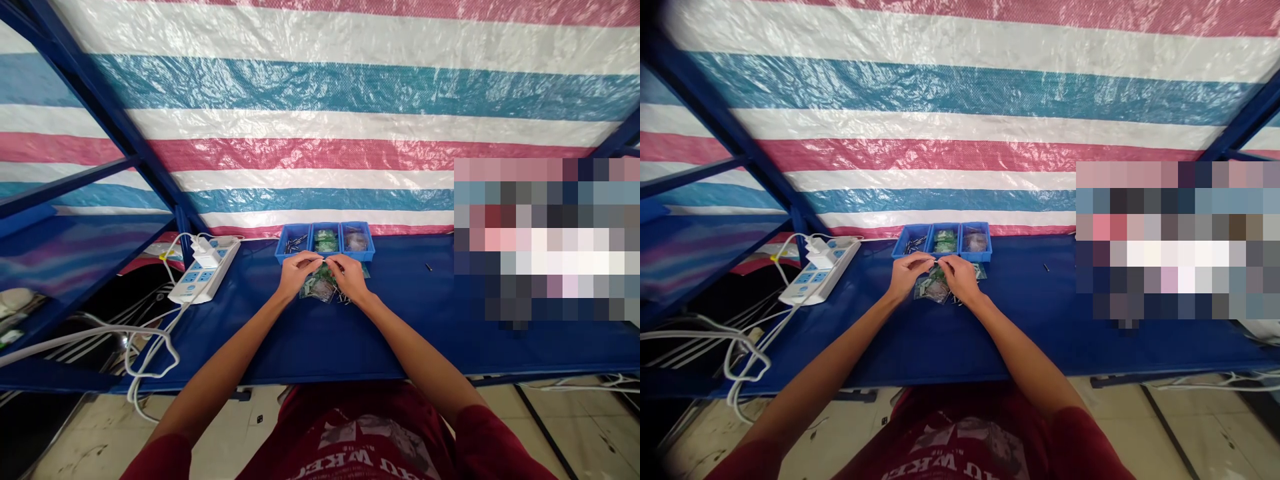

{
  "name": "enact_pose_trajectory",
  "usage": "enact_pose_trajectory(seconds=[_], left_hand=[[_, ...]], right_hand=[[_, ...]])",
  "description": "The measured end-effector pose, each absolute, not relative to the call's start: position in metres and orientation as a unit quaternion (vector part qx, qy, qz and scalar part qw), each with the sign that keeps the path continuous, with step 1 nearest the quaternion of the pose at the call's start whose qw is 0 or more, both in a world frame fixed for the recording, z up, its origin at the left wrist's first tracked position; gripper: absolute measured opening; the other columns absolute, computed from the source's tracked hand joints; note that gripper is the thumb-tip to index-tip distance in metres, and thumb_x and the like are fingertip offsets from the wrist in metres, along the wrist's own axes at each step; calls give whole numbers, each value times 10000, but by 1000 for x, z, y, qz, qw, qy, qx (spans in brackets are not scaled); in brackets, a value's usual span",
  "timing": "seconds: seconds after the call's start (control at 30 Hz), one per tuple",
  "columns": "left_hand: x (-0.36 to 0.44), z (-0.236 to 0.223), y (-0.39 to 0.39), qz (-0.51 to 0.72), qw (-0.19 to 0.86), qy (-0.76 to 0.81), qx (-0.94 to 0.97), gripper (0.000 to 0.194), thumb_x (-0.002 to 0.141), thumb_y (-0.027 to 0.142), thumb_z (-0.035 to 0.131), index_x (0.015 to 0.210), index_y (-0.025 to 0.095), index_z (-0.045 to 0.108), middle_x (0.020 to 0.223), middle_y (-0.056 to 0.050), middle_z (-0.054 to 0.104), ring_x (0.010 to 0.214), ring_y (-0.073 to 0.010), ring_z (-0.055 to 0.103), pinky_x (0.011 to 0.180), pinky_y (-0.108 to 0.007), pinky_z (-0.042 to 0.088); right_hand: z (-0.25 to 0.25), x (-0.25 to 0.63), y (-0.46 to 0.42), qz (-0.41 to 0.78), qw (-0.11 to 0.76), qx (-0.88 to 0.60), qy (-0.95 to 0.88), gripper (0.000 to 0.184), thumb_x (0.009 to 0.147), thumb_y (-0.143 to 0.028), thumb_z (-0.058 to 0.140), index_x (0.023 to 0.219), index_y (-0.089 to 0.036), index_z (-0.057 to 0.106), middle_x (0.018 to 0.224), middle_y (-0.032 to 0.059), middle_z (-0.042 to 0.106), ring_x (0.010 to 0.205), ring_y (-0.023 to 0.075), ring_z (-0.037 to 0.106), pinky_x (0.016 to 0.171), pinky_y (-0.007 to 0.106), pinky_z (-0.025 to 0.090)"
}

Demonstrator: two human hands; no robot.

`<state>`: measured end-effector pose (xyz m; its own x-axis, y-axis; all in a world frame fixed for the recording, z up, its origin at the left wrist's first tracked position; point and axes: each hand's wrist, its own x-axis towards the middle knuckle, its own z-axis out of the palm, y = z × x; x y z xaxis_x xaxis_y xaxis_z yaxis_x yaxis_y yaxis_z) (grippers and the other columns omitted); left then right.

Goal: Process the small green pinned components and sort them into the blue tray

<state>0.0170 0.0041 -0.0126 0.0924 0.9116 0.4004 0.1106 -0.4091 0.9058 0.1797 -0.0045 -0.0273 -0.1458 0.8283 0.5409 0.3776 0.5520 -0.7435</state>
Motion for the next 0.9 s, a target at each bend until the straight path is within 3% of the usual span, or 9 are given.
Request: enact_pose_trajectory(seconds=[0.13, 0.27, 0.37, 0.43, 0.63, 0.9], left_hand=[[16, -11, 3, 548, 366, 389, 644, 286, 830, 432, 637, 881, 151, 654, 895, -86, 721, 858, -200, 668, 813, -315, 510], [11, -10, 4, 499, 324, 408, 692, 320, 879, 439, 563, 1009, 161, 652, 769, -42, 690, 718, -168, 636, 729, -281, 497], [7, -10, 6, 441, 279, 425, 740, 354, 879, 428, 556, 1103, 186, 684, 857, -46, 710, 710, -171, 615, 705, -275, 475], [6, -10, 7, 420, 258, 418, 763, 339, 871, 424, 567, 1071, 199, 722, 906, -55, 720, 749, -188, 617, 723, -283, 465], [4, -9, 9, 457, 230, 421, 749, 315, 863, 440, 580, 955, 206, 771, 692, -27, 618, 624, -160, 535, 613, -264, 420], [5, -11, 11, 481, 315, 404, 712, 348, 856, 442, 575, 982, 163, 741, 656, -11, 597, 554, -123, 514, 574, -242, 442]], right_hand=[[-29, 181, -3, 219, 515, -442, -701, 323, 948, -366, 421, 991, -181, 683, 857, 76, 701, 779, 206, 653, 700, 303, 497], [-31, 182, -2, 218, 516, -459, -690, 314, 944, -365, 426, 969, -192, 687, 881, 72, 708, 793, 201, 656, 695, 293, 503], [-30, 183, -2, 213, 522, -461, -685, 316, 941, -365, 426, 956, -187, 686, 880, 74, 706, 775, 198, 654, 693, 293, 502], [-29, 183, -3, 210, 530, -461, -679, 321, 939, -366, 424, 947, -180, 686, 880, 78, 704, 758, 197, 651, 695, 300, 502], [-28, 184, -3, 211, 536, -468, -670, 323, 931, -376, 432, 935, -188, 695, 852, 71, 703, 727, 195, 644, 686, 305, 505], [-25, 183, -6, 213, 531, -457, -681, 308, 930, -359, 438, 935, -192, 696, 855, 73, 702, 678, 182, 625, 670, 305, 502]])
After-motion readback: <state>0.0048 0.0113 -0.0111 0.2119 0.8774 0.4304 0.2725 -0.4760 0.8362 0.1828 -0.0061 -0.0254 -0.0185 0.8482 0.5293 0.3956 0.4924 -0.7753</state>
